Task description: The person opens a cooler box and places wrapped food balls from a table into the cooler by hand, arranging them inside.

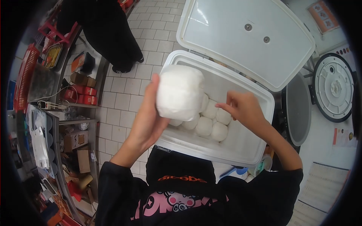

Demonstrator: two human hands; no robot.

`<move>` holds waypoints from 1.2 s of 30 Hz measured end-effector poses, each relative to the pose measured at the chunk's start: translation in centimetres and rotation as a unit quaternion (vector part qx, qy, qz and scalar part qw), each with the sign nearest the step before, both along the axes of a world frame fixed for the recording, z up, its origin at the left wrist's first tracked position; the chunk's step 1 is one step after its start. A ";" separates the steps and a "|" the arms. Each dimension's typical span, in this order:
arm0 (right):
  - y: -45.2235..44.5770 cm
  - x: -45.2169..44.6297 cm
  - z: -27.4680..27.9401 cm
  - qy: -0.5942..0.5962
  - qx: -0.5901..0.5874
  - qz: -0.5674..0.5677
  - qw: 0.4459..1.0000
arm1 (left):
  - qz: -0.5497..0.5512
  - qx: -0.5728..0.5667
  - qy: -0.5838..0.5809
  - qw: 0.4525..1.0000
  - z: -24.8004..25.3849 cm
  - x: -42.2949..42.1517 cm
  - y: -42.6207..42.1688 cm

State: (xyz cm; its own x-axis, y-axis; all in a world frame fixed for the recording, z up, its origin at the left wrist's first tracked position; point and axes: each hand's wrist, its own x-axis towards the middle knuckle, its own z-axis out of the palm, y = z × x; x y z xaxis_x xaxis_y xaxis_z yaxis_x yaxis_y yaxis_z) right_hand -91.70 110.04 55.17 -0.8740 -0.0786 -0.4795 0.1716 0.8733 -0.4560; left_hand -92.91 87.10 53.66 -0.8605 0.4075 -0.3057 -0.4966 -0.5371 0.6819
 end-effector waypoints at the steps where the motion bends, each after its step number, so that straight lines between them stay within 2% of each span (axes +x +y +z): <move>1: 0.7 0.1 -0.2 -0.019 0.125 0.043 0.991 | -0.039 0.017 -0.036 0.998 -0.3 -0.1 0.5; 2: 2.3 0.5 -2.2 0.160 0.044 0.122 0.979 | -0.042 0.017 -0.034 0.998 -0.5 -0.2 1.0; 4: 2.5 1.1 -2.5 0.330 -0.038 0.196 0.923 | -0.069 0.022 -0.048 0.996 -0.9 -0.1 1.8; 5: 2.1 1.4 -2.1 0.255 -0.149 0.054 0.954 | -0.069 0.021 -0.049 0.996 -0.8 0.0 2.1; 6: 1.7 1.6 -1.7 0.168 -0.254 -0.090 0.948 | -0.068 0.022 -0.051 0.996 -0.8 0.0 2.4; 7: 1.7 1.6 -1.7 0.167 -0.254 -0.088 0.949 | -0.072 0.026 -0.056 0.995 -0.9 -0.1 2.5; 9: 1.9 1.8 -1.6 0.341 -0.051 0.000 0.939 | -0.075 0.031 -0.063 0.995 -1.1 -0.1 2.5; 13: 2.5 2.3 -1.1 0.343 -0.063 0.046 0.936 | -0.062 0.028 -0.071 0.995 -1.6 -0.1 2.0; 15: 2.3 3.0 0.1 0.206 -0.104 -0.033 0.972 | -0.048 0.030 -0.077 0.995 -1.7 0.0 1.7; 16: 1.9 3.0 0.9 0.207 -0.103 -0.034 0.972 | -0.041 0.038 -0.077 0.995 -1.6 0.0 1.5; 17: 1.3 2.8 1.8 0.131 0.015 -0.050 0.990 | -0.034 0.046 -0.077 0.995 -1.6 0.0 1.4; 19: 1.4 2.4 1.7 0.055 0.134 -0.064 0.987 | -0.031 0.047 -0.069 0.996 -1.8 0.0 1.2; 20: 2.3 2.2 0.5 0.161 0.013 0.017 0.987 | -0.027 0.046 -0.061 0.997 -1.9 -0.1 1.1; 21: 2.6 2.1 -0.3 0.261 -0.110 0.097 0.954 | -0.026 0.046 -0.061 0.997 -1.8 0.0 1.3; 22: 2.3 2.1 -0.9 0.259 -0.111 0.098 0.954 | -0.031 0.042 -0.033 0.998 -1.7 0.1 1.6; 23: 1.3 2.1 -1.4 0.145 -0.310 0.014 0.939 | -0.035 0.039 -0.005 0.999 -1.6 0.3 2.0; 24: 0.3 2.0 -1.6 0.022 -0.490 -0.071 0.868 | -0.034 0.039 -0.005 0.999 -1.9 0.6 2.4; 25: -0.7 1.9 -1.7 0.021 -0.489 -0.069 0.869 | -0.087 -0.035 0.040 0.995 -2.4 0.9 2.8; 27: -2.3 2.1 -2.0 -0.044 -0.526 -0.224 0.819 | -0.183 -0.228 0.139 0.946 -1.4 1.3 2.3; 28: -2.0 2.2 -2.4 -0.045 -0.527 -0.224 0.819 | -0.183 -0.229 0.138 0.946 -0.8 1.5 1.7; 29: -1.0 2.3 -3.4 -0.118 -0.584 -0.225 0.771 | -0.195 -0.327 0.282 0.881 -0.5 1.7 0.8; 30: -0.1 2.4 -4.4 -0.190 -0.634 -0.224 0.716 | -0.199 -0.413 0.417 0.785 -0.4 1.8 -0.1; 31: 0.3 2.8 -5.4 -0.190 -0.634 -0.223 0.715 | -0.199 -0.414 0.417 0.784 -0.3 1.8 -1.5; 33: 1.1 4.5 -8.0 -0.288 -0.594 -0.281 0.697 | -0.053 -0.534 0.450 0.714 -0.5 1.6 -3.8; 34: 1.5 5.1 -9.5 -0.286 -0.595 -0.285 0.695 | -0.057 -0.531 0.452 0.714 -1.1 1.4 -4.0; 36: 1.8 6.2 -12.8 -0.355 -0.468 -0.349 0.730 | 0.031 -0.559 0.382 0.735 -3.2 1.2 -4.1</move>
